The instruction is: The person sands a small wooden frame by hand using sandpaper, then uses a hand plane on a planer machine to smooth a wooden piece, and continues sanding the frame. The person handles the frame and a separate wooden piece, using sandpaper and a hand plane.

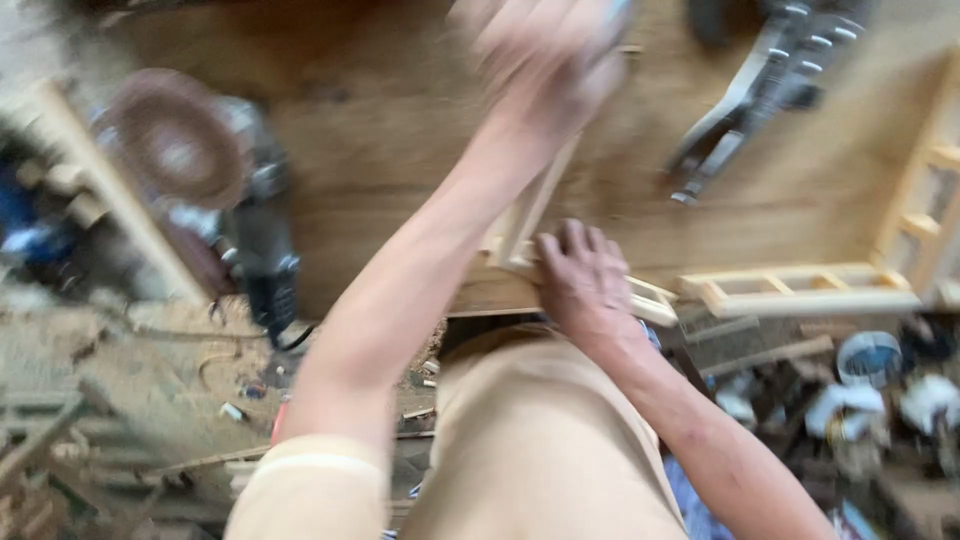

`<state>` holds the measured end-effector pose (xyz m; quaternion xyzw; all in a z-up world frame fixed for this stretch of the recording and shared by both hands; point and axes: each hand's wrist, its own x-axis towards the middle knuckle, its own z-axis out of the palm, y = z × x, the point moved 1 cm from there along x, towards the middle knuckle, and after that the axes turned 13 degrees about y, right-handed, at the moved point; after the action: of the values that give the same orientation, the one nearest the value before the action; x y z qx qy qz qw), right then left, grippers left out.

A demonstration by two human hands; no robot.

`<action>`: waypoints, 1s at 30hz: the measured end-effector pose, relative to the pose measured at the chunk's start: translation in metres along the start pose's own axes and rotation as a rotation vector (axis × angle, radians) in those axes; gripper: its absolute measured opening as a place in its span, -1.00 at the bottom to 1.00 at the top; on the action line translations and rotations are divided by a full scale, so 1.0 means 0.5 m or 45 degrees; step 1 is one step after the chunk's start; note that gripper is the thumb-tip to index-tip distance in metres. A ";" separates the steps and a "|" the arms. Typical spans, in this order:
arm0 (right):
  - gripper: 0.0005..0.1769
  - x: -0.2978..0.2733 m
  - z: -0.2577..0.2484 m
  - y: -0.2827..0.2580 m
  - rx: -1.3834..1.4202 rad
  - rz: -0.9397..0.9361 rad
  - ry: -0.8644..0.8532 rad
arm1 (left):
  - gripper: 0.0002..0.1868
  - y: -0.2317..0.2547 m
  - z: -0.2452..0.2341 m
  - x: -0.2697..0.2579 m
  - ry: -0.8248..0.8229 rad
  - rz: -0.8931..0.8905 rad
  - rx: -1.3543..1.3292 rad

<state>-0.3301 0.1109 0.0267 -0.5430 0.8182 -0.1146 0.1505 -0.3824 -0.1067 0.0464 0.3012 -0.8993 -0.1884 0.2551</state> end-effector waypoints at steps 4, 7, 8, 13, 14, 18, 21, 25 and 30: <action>-0.54 -0.008 -0.001 -0.011 -0.034 0.034 -0.023 | -0.74 -0.033 -0.075 -0.165 0.525 0.316 0.119; -0.68 -0.007 0.004 0.010 -0.120 0.070 -0.045 | -0.82 -0.048 -0.133 -0.267 0.080 0.249 0.132; -0.57 -0.010 0.002 0.011 -0.044 0.053 -0.091 | -0.75 -0.034 -0.121 -0.211 0.161 0.361 0.056; -0.44 -0.007 0.001 -0.004 -0.024 -0.071 -0.058 | -0.72 -0.034 -0.156 -0.231 0.274 0.345 0.071; -0.42 -0.010 0.000 -0.007 -0.019 -0.052 -0.023 | -0.76 -0.026 -0.156 -0.240 0.268 0.317 0.039; -0.59 -0.008 0.002 -0.004 0.022 -0.019 0.020 | -0.79 -0.043 -0.144 -0.305 0.025 0.314 0.148; -0.83 0.002 -0.019 -0.013 -0.109 -0.030 0.011 | -0.76 -0.040 0.018 -0.081 0.406 0.125 0.100; -0.54 0.022 -0.028 -0.027 -0.059 0.006 -0.097 | -0.70 -0.023 -0.126 -0.181 0.326 0.243 0.260; -0.77 0.011 -0.021 -0.015 -0.012 0.020 -0.124 | -0.77 -0.020 -0.078 -0.128 0.627 0.420 0.271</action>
<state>-0.3298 0.1031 0.0385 -0.5421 0.8147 -0.0831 0.1886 -0.3116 -0.0808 0.0503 0.2129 -0.8618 0.0293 0.4595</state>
